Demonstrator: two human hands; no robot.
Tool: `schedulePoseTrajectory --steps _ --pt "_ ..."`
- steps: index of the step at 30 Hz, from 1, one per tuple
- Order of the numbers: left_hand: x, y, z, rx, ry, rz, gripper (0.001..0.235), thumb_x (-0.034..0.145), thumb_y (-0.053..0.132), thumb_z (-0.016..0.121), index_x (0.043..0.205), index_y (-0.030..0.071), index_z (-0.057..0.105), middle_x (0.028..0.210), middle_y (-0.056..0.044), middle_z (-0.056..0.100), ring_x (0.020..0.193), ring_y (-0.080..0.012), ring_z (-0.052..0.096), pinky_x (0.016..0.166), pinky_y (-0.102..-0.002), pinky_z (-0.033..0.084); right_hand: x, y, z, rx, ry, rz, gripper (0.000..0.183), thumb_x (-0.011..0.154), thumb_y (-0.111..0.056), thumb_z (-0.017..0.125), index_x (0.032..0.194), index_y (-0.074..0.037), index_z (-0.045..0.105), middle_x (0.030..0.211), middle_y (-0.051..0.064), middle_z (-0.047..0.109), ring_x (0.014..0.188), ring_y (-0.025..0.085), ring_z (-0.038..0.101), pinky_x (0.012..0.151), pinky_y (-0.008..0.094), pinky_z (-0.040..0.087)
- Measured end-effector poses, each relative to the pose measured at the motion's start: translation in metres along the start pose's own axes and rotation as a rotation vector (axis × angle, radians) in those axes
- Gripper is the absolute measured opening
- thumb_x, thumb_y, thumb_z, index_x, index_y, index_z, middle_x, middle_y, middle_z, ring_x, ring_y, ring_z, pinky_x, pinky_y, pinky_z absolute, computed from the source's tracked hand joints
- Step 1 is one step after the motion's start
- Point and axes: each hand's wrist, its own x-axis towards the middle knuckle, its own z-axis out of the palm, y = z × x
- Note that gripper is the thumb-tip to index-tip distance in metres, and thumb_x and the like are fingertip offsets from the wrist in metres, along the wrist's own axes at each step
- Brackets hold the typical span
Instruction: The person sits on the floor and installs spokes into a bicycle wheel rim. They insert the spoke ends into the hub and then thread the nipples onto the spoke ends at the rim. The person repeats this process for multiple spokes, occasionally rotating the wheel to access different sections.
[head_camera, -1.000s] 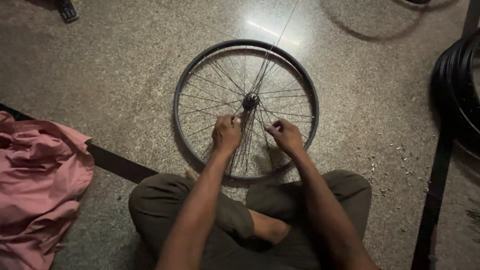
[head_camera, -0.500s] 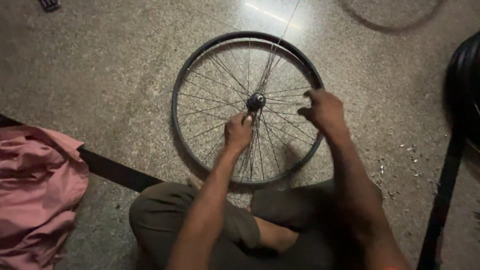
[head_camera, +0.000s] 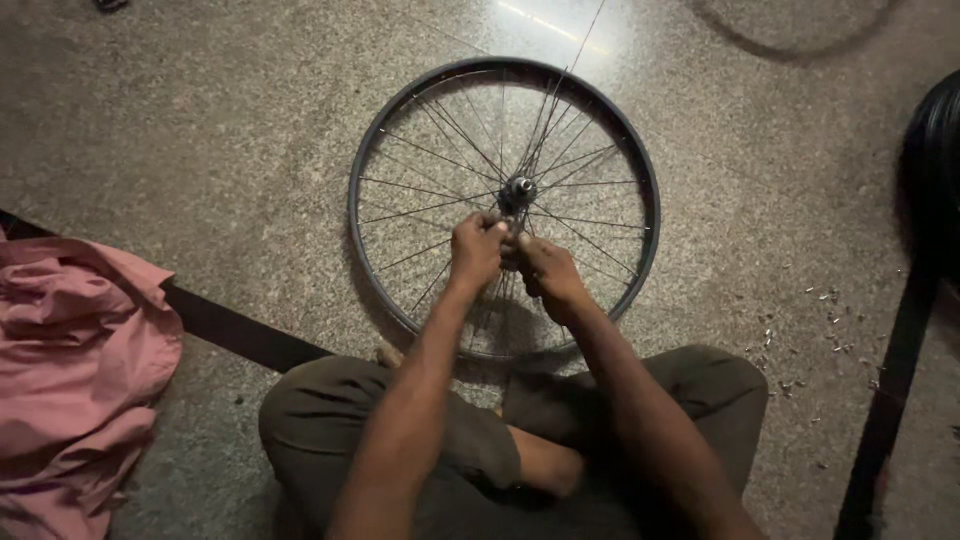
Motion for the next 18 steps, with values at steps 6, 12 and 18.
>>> schedulePoseTrajectory --steps 6,12,18 --pt "-0.018 0.025 0.003 0.464 0.125 0.159 0.015 0.09 0.01 0.068 0.102 0.001 0.069 0.086 -0.014 0.074 0.075 -0.0288 0.071 0.068 -0.041 0.057 -0.003 0.024 -0.005 0.191 0.016 0.01 0.019 0.095 -0.027 0.067 0.087 -0.01 0.067 0.061 -0.004 0.045 0.05 0.009 0.037 0.045 0.027 0.03" --pt "-0.035 0.069 -0.001 0.959 0.334 0.395 0.024 0.084 0.011 0.07 0.107 0.004 0.069 0.106 -0.018 0.069 0.093 -0.0374 0.068 0.078 -0.047 0.054 0.007 0.019 -0.019 0.006 0.098 0.033 0.021 0.09 -0.02 0.077 0.082 -0.007 0.063 0.062 -0.005 0.045 0.05 0.009 0.033 0.045 0.028 0.025" --pt "-0.043 0.079 0.003 1.187 0.314 0.641 0.015 0.087 0.016 0.073 0.096 0.004 0.071 0.097 -0.016 0.065 0.087 -0.0309 0.064 0.076 -0.044 0.051 0.003 0.008 -0.031 -0.225 0.082 -0.101 0.024 0.092 -0.025 0.077 0.085 -0.002 0.071 0.065 -0.003 0.051 0.055 0.008 0.038 0.048 0.028 0.03"
